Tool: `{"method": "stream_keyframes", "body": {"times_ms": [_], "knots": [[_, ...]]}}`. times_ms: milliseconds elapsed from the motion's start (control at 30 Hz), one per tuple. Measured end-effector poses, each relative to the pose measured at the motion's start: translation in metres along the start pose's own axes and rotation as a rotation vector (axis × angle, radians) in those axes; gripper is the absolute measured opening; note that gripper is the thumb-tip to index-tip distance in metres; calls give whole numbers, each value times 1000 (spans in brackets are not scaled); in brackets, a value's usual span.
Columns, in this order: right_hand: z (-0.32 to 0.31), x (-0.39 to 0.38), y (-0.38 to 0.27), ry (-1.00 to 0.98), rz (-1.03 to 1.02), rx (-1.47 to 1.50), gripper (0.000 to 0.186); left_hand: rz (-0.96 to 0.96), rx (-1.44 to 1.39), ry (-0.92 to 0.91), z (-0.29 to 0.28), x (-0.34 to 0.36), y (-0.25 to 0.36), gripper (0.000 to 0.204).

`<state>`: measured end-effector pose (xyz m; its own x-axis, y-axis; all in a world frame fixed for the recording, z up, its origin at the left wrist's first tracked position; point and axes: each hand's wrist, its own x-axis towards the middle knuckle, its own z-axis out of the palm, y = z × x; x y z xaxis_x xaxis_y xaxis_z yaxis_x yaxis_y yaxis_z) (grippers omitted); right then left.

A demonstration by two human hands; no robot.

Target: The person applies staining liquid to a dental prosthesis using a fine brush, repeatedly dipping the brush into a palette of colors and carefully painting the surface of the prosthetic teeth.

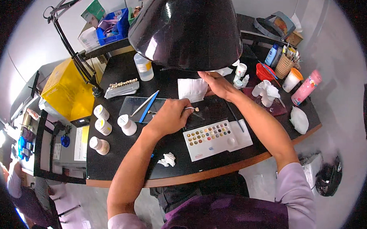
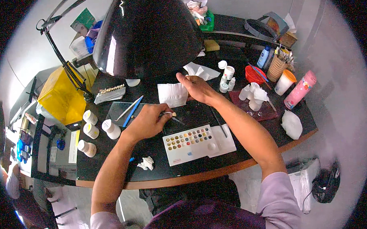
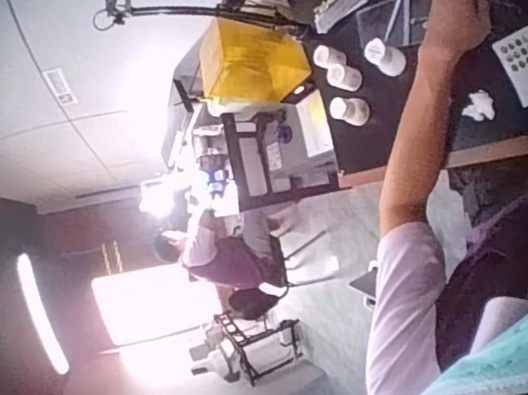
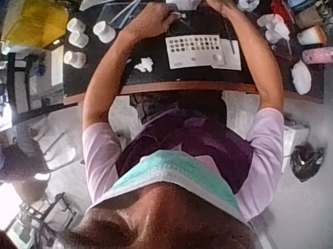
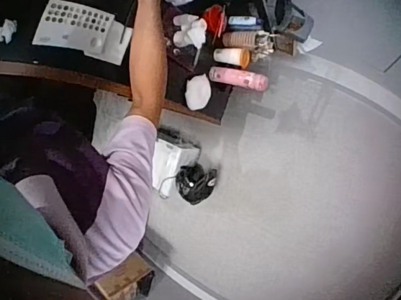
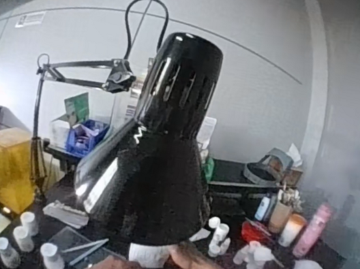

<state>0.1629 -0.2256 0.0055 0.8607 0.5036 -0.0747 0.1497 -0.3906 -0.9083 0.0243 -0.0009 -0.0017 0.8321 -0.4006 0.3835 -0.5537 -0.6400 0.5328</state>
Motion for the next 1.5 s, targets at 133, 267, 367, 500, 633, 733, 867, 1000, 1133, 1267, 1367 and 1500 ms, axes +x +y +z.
{"method": "stream_keyframes", "body": {"times_ms": [133,267,367,500,633,733,867,1000,1133,1267,1367,1500], "knots": [[2,-12,-8,-18,18,156,64,-14,-10,-2,0,-1,-2,18],[1,-14,-9,154,-141,311,69,12,-19,18,2,0,-6,17],[-12,-25,-33,563,-436,149,50,11,-27,13,0,0,-5,18],[-64,-46,-80,771,-845,410,30,-7,-46,19,-2,3,3,21],[-79,-85,-170,748,-1229,350,19,-30,-90,95,-2,2,3,23],[-87,-100,-215,759,-1486,-91,34,6,-69,164,3,3,6,23],[-23,-114,-263,500,-1379,79,71,-41,-79,164,4,1,4,22],[-2,-125,-270,624,-1413,-174,74,-59,-85,142,4,0,4,23],[-14,-99,-281,724,-1394,-173,68,-98,-78,97,4,6,6,23],[-23,-75,-292,649,-1544,-159,52,-80,-43,123,4,3,-4,21],[-25,-68,-293,665,-1592,-162,50,-92,-48,118,0,4,-1,21],[-28,-60,-293,688,-1649,-140,52,-84,-45,122,2,3,-3,20]]}}
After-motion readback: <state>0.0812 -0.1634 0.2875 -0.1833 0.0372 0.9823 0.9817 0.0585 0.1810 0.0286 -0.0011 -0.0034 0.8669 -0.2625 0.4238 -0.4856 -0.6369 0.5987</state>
